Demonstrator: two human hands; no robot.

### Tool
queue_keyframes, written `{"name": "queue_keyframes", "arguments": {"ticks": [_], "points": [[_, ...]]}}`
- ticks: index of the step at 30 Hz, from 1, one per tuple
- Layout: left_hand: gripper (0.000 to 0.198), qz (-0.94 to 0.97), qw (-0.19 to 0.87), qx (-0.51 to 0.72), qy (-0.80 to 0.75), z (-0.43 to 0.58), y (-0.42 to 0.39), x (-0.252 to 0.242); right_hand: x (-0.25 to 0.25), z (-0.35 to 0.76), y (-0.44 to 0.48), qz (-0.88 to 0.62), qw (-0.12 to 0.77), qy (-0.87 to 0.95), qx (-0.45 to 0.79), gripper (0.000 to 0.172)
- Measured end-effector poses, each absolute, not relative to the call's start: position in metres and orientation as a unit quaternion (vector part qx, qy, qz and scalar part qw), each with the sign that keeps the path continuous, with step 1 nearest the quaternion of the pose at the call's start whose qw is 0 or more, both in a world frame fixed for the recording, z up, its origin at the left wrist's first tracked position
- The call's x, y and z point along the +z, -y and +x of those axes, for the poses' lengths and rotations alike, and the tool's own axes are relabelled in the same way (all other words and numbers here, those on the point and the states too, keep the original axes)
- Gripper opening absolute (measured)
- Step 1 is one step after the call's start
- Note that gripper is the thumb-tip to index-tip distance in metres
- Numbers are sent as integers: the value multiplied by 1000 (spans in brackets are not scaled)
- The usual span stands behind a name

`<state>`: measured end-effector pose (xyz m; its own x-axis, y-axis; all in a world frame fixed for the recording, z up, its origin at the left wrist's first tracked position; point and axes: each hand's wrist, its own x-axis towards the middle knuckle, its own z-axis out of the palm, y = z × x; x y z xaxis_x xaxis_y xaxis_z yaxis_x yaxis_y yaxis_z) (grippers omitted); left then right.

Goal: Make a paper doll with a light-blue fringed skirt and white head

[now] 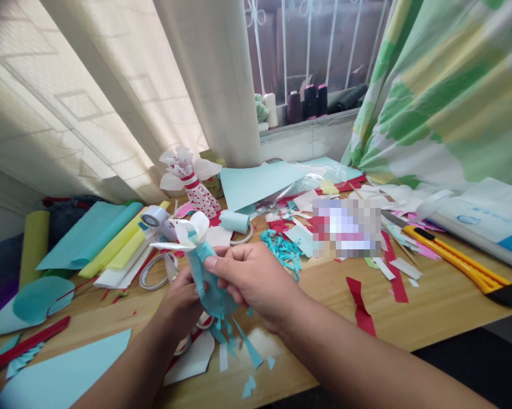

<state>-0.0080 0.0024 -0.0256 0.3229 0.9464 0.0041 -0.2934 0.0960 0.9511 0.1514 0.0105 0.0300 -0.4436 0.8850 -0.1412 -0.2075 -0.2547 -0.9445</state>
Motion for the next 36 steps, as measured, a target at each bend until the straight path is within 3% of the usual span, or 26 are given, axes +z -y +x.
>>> {"name": "queue_keyframes", "arguments": {"ticks": [10, 21, 36], "points": [[53, 445, 671, 481, -347, -7, -2, -17, 28, 155, -11, -338, 363, 479, 724, 30], [49, 466, 669, 481, -322, -7, -3, -20, 36, 158, -10, -319, 404, 471, 716, 35], [45, 455, 640, 510, -350, -5, -2, -16, 39, 154, -3, -335, 403, 401, 751, 27]]}}
